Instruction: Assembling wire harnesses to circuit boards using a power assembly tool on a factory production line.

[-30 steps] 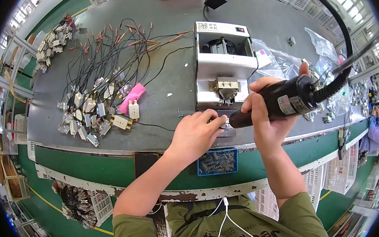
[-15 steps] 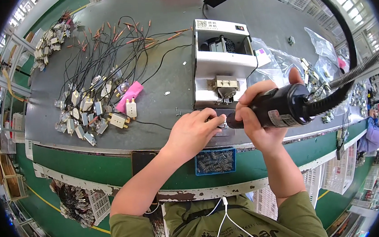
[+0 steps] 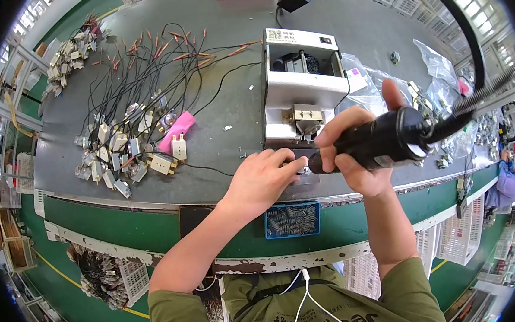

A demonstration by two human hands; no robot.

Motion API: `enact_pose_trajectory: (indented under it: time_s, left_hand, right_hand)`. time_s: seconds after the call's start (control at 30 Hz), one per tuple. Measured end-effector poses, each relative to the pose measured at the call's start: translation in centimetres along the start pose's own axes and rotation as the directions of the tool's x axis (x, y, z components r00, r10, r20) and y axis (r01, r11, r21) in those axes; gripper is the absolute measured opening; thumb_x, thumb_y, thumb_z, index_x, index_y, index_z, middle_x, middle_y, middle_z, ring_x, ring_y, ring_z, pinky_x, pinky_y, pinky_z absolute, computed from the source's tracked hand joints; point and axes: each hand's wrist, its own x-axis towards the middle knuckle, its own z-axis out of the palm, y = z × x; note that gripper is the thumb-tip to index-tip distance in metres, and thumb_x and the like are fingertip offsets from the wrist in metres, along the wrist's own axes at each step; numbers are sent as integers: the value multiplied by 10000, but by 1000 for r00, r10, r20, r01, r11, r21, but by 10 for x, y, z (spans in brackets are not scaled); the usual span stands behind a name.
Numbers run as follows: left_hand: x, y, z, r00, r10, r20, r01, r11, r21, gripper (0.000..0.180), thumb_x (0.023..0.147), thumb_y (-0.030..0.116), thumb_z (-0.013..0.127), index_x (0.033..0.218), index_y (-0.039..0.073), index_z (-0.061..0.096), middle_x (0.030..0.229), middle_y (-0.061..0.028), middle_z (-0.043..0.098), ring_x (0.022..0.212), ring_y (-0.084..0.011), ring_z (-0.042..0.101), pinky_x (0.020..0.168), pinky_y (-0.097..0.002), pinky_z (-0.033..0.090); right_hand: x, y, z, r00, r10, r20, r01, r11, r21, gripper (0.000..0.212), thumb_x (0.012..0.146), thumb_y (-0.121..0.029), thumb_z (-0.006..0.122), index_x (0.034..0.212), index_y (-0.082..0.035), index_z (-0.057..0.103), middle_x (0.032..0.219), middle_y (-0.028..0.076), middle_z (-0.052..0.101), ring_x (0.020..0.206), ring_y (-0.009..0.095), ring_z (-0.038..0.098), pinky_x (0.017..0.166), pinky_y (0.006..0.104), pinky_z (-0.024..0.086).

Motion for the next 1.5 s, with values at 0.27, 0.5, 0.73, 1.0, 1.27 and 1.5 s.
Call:
enact_pose_trajectory:
  time_s: [0.27,0.5,0.73,1.0,1.27,1.5]
  left_hand:
    - [12,24,-3,983,-46,-179,60,996,72,203,811,200,769,969,138,658,1138,-7,642,956,-244,632,797,-378,473]
    - [65,22,-68,886,14,-464,73,983,170,146,833,144,752,964,124,692,1031,-31,671,966,-257,644,824,-402,498]
    - [26,20,-33,976,-106,-190,105,994,-14,185,839,168,751,1012,124,701,1104,-44,639,1005,-264,630,858,-397,491]
    - [0,-2,-1,994,-106,4,106,993,-44,342,842,226,749,1160,122,681,1074,-35,613,937,-265,614,812,-403,516]
    - [-4,-1,0,991,-131,39,132,990,-38,298,854,238,738,1095,83,656,1075,-43,594,942,-266,616,821,-394,529]
    - [-2,-2,0,982,-178,60,182,980,-81,290,867,253,728,1070,64,642,1088,-56,586,965,-283,622,827,-410,530]
  right_hand:
    - [5,-36,11,963,-60,-264,60,998,-7,1036,907,-128,747,1610,-281,2,970,176,625,597,181,605,562,329,540]
    - [-2,-52,15,917,-89,-390,29,987,-156,1014,898,-160,746,1610,-224,26,1055,168,612,607,179,614,533,317,547]
    - [4,-58,18,873,-111,-475,43,987,-153,1035,884,-156,754,1598,-231,9,1185,224,593,677,226,677,563,325,600]
    - [-1,-20,22,970,25,-242,-130,895,-427,1083,796,86,654,1563,-28,-100,1005,166,675,727,138,663,733,258,548]
    - [-5,4,36,936,61,-348,-109,987,-121,1066,769,88,675,1547,31,-52,950,133,672,765,121,655,742,245,539]
    - [-4,14,25,998,21,-66,-23,999,-33,1048,761,102,688,1569,-6,28,994,158,669,789,157,667,758,287,550]
